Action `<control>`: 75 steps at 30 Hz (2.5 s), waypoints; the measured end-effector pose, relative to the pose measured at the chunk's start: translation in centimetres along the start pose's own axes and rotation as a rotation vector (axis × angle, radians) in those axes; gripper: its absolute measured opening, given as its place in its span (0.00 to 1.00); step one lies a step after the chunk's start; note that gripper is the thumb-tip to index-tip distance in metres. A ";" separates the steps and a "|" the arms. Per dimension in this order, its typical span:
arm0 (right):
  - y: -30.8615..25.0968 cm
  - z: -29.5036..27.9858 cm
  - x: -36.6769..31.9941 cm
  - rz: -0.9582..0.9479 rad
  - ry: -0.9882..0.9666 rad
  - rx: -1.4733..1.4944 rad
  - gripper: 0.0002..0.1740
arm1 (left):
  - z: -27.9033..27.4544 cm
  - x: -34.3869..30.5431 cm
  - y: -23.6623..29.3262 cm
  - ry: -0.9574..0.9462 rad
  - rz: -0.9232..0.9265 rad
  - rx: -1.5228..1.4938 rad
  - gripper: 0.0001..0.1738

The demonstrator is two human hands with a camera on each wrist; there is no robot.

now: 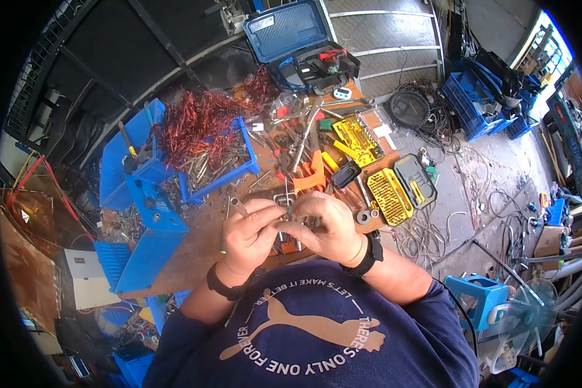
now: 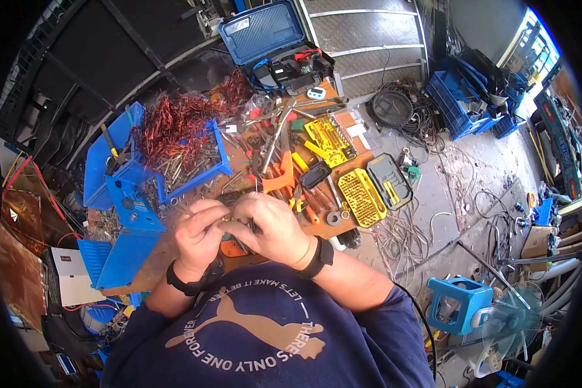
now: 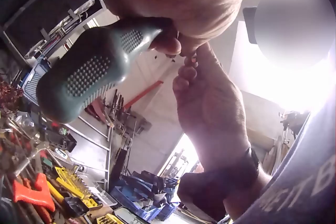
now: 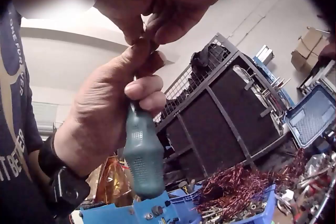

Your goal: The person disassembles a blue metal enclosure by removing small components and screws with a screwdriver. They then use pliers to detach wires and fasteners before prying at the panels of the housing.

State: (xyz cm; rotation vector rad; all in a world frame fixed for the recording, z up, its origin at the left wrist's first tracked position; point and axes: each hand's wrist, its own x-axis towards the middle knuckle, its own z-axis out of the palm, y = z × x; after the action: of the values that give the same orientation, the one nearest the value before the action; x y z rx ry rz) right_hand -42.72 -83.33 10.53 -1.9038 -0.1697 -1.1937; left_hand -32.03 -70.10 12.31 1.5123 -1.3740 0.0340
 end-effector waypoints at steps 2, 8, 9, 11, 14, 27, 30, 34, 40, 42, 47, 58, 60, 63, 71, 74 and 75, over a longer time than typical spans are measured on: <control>0.1 0.2 -0.1 0.055 -0.001 0.038 0.20 | -0.1 0.0 0.1 0.003 -0.028 0.006 0.13; 0.7 -1.4 -0.9 0.280 0.045 0.026 0.12 | -0.4 -0.4 -0.1 0.080 -0.177 0.109 0.10; 1.6 -1.9 -1.5 0.297 0.062 0.024 0.12 | -0.8 -0.6 -0.6 0.095 -0.175 0.146 0.10; 3.2 -3.9 -2.7 0.390 0.044 -0.058 0.08 | -1.7 -2.3 -1.7 0.147 -0.326 0.096 0.09; 7.0 -7.2 -5.9 0.838 0.226 0.004 0.06 | -3.5 -5.8 -4.6 0.167 -0.385 0.245 0.08; 26.4 -15.7 -5.8 0.957 0.134 -0.364 0.08 | -4.8 -10.2 -4.2 0.398 -1.033 0.314 0.08; 29.4 -15.4 -2.0 1.051 0.030 -0.358 0.11 | -5.5 -12.5 -3.9 0.382 -0.971 0.418 0.08; 35.1 -15.6 -2.2 0.922 -0.198 -0.488 0.11 | -5.2 -13.1 -2.8 0.421 -1.078 0.405 0.07; 37.0 -14.5 -1.4 0.852 -0.502 -0.722 0.11 | -4.2 -13.3 -2.3 0.465 -1.143 0.407 0.07; 37.6 -14.3 -1.3 0.856 -0.560 -0.759 0.11 | -3.9 -13.8 -2.4 0.468 -1.122 0.421 0.07; 38.1 -14.0 -1.2 0.891 -0.637 -0.808 0.11 | -3.3 -15.3 -3.4 0.437 -1.042 0.449 0.07; 38.8 -13.9 -1.3 0.897 -0.748 -0.928 0.12 | -1.4 -13.6 -3.5 0.428 -1.085 0.336 0.06; 38.8 -13.7 -1.3 0.916 -0.754 -0.944 0.11 | -1.5 -13.7 -3.4 0.430 -1.117 0.329 0.06; 39.4 -13.6 -1.4 0.918 -0.771 -0.978 0.11 | -1.6 -13.7 -3.3 0.430 -1.155 0.337 0.05; 39.6 -13.0 -1.6 0.926 -0.793 -1.003 0.12 | -1.2 -13.1 -2.9 0.408 -1.153 0.372 0.06; 38.8 -12.9 -0.9 0.966 -0.800 -1.007 0.12 | -1.2 -13.4 -2.9 0.421 -1.157 0.363 0.06; 39.1 -13.0 -1.0 0.973 -0.769 -0.998 0.11 | -1.0 -13.5 -2.9 0.440 -1.156 0.352 0.06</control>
State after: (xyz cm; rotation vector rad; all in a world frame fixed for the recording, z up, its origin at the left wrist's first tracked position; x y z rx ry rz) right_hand -31.86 -116.63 -11.11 -2.6549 1.0127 0.2477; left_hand -33.86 -60.44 2.57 2.2285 -0.0236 -0.1152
